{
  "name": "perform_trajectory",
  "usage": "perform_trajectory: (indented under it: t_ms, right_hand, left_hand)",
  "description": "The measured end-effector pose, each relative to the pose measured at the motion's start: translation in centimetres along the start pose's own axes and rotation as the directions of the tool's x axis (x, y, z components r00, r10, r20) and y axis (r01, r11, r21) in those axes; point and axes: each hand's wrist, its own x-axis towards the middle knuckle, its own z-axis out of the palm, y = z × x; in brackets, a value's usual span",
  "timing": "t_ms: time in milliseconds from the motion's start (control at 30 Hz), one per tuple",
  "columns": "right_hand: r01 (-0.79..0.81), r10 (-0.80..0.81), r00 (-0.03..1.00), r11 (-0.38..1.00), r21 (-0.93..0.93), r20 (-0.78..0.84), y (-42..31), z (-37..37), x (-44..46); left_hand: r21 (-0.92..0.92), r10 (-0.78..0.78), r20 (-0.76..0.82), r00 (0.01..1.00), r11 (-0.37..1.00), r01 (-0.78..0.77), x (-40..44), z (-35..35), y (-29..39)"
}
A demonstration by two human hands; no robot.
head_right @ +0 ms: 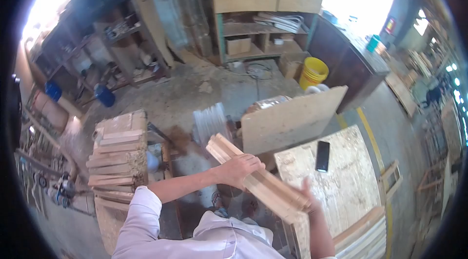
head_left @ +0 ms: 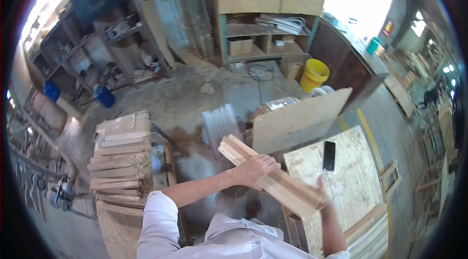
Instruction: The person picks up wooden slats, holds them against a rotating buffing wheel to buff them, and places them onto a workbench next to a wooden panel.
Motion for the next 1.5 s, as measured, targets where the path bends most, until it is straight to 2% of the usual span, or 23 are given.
perform_trajectory:
  t_ms: [67,100,167,233,267,300,400,467,567,633,700,733,767,800,833,867,967,1067,1100,1200,1300,1333,1500]
  right_hand:
    - [0.365,-0.374,0.897,0.927,-0.083,-0.237,-4.2,2.8,-4.1]
    - [0.531,-0.522,0.830,0.848,-0.010,-0.194,-6.3,4.6,-5.7]
    - [0.707,-0.775,0.616,0.622,-0.336,-0.139,-8.5,7.5,-7.6]
    - [0.681,-0.914,0.398,0.354,-0.642,-0.081,-8.6,8.6,-7.9]
    - [0.517,-0.771,0.259,0.620,-0.591,-0.582,-9.0,11.7,-7.7]
    - [0.650,-0.952,0.257,0.297,-0.699,-0.166,-8.4,10.8,-7.8]
    - [0.425,-0.932,0.154,0.363,-0.829,-0.329,-8.1,10.7,-8.1]
    - [0.482,-0.942,0.117,0.331,-0.812,-0.315,-7.8,8.6,-7.4]
    - [0.312,-0.935,0.129,0.353,-0.882,-0.329,-5.7,4.7,-5.6]
    - [0.420,-0.839,0.281,0.544,-0.726,-0.466,-3.7,2.3,-2.7]
    - [0.249,-0.750,0.483,0.612,-0.751,-0.451,-2.6,0.4,-1.5]
    - [0.242,-0.855,0.414,0.434,-0.868,-0.312,-1.5,-0.5,-0.5]
    - [0.228,-0.927,0.345,0.235,-0.945,-0.147,-0.5,-1.0,0.2]
    - [0.357,-0.922,0.347,0.297,-0.886,-0.170,0.3,0.8,0.9]
    - [0.358,-0.857,0.471,0.403,-0.842,-0.210,2.1,0.6,1.8]
    - [0.411,-0.852,0.499,0.393,-0.823,-0.157,4.4,1.0,3.1]
    - [0.254,-0.663,0.689,0.599,-0.759,-0.293,8.8,2.5,7.4]
    - [0.073,-0.326,0.908,0.742,-0.666,-0.264,11.7,2.5,11.4]
    - [0.100,-0.258,0.938,0.839,-0.534,-0.230,14.7,1.0,13.4]
    - [0.058,-0.144,0.982,0.842,-0.536,-0.121,16.2,1.9,15.8]
    - [-0.104,0.056,0.991,0.890,-0.444,-0.121,16.0,2.8,19.0]
    - [-0.155,0.121,0.986,0.916,-0.371,-0.114,15.5,2.9,20.2]
    - [-0.248,0.249,0.964,0.968,0.023,-0.090,11.2,5.5,25.6]
  left_hand:
    - [-0.143,-0.019,-0.165,0.986,0.990,-0.005,2.7,0.2,2.5]
    - [-0.215,-0.044,-0.185,0.982,0.977,0.003,4.3,0.4,3.8]
    - [-0.362,-0.108,-0.206,0.972,0.932,0.027,7.6,0.9,6.5]
    - [-0.447,-0.074,-0.292,0.953,0.892,-0.068,10.8,2.1,8.5]
    - [-0.477,-0.095,-0.303,0.948,0.877,-0.065,12.3,2.8,9.6]
    - [-0.503,-0.119,-0.316,0.941,0.862,-0.060,13.6,3.6,10.7]
    - [-0.502,-0.102,-0.433,0.896,0.853,-0.145,16.4,5.7,12.5]
    - [-0.495,-0.118,-0.452,0.884,0.858,-0.139,17.0,7.0,12.6]
    - [-0.522,-0.180,-0.428,0.886,0.849,-0.080,16.7,11.8,10.0]
    - [-0.617,-0.212,-0.431,0.877,0.778,-0.115,16.1,14.6,7.7]
    - [-0.736,-0.225,-0.480,0.848,0.629,-0.251,15.7,15.1,5.9]
    - [-0.924,-0.393,-0.336,0.856,0.312,-0.220,14.9,13.4,7.7]
    - [-0.879,-0.455,-0.393,0.799,0.442,-0.180,14.1,12.6,7.8]
    - [-0.820,-0.505,-0.452,0.735,0.560,-0.119,13.1,11.7,7.3]
    - [-0.752,-0.545,-0.509,0.666,0.658,-0.037,11.8,10.9,6.8]
    - [-0.705,-0.573,-0.579,0.580,0.709,-0.003,10.5,10.1,6.4]
    - [-0.791,-0.800,-0.483,0.356,0.573,0.213,5.5,7.9,5.5]
    - [-0.807,-0.915,-0.391,0.103,0.395,0.439,0.0,8.8,3.2]
    - [-0.801,-0.938,-0.346,0.028,0.311,0.513,-1.5,8.8,2.6]
    - [-0.800,-0.916,-0.391,-0.090,0.290,0.525,-4.8,9.0,1.5]
    - [-0.596,-0.752,-0.650,-0.106,0.419,0.685,-5.7,8.0,0.6]
    - [-0.647,-0.815,-0.575,-0.066,0.404,0.646,-6.0,7.5,0.1]
    - [-0.140,-0.609,-0.747,0.267,0.536,0.832,-5.4,3.8,-5.4]
